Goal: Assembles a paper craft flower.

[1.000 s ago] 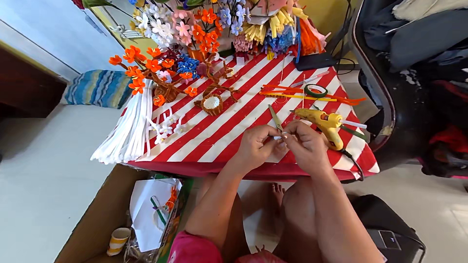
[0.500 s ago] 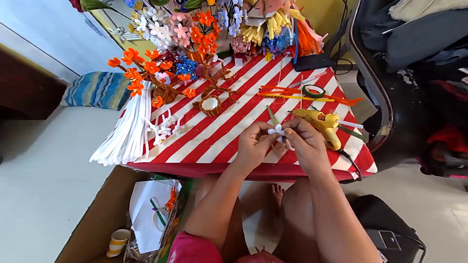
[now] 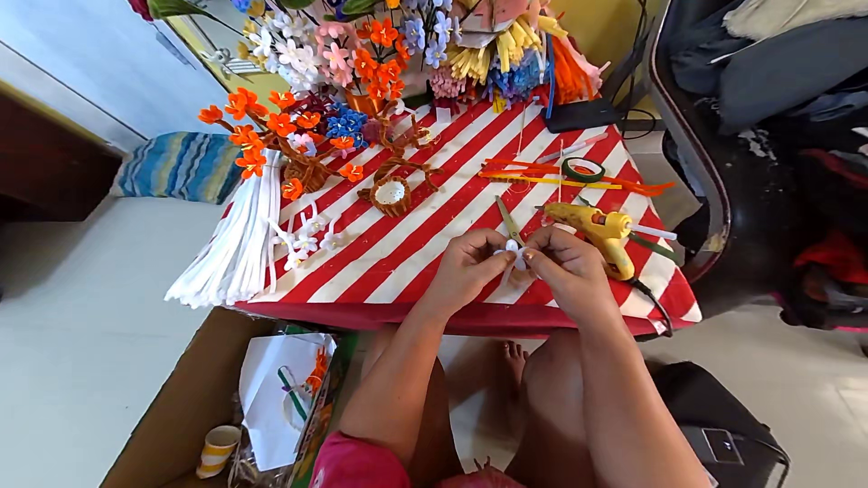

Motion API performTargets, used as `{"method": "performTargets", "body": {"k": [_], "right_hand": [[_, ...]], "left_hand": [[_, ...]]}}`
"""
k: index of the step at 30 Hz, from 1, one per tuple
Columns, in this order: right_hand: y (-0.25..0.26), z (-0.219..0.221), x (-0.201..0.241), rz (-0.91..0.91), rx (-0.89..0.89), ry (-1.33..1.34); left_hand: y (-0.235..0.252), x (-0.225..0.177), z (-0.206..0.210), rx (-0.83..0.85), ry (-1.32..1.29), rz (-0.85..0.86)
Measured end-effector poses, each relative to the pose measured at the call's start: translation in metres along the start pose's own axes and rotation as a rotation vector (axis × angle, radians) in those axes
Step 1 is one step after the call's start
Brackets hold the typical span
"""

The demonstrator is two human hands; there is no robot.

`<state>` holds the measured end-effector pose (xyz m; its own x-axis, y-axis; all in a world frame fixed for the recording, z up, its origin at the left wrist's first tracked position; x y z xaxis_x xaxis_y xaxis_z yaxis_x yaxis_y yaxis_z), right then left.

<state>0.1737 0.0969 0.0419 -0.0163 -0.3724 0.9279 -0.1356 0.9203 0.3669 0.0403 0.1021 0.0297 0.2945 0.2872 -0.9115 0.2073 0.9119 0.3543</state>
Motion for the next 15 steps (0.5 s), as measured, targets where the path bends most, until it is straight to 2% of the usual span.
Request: {"method": "performTargets", "body": {"k": [2,8,15], "right_hand": [[0.0,0.0,0.0,-0.005,-0.004,0.006],[0.0,0.004,0.0,-0.02,-0.007,-0.042],[-0.002,0.014,-0.003,0.015,-0.054,-0.006]], "left_hand": [[0.0,0.001,0.0,0.0,0.008,-0.038],[-0.002,0.008,-0.008,-0.178,-0.135,-0.088],[-0.004,0.006,-0.014,-0.288,-0.198,-0.01]]}}
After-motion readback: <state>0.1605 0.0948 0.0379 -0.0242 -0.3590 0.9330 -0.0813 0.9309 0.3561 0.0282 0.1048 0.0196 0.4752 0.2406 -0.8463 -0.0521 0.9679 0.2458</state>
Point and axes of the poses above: each hand's wrist, its own y-axis towards the middle knuckle, its own z-axis out of the palm, x = y × z, the point moved 10 cm from there along y, towards the middle knuckle, and after that the axes turned 2 degrees about -x, right-handed, at the moved point
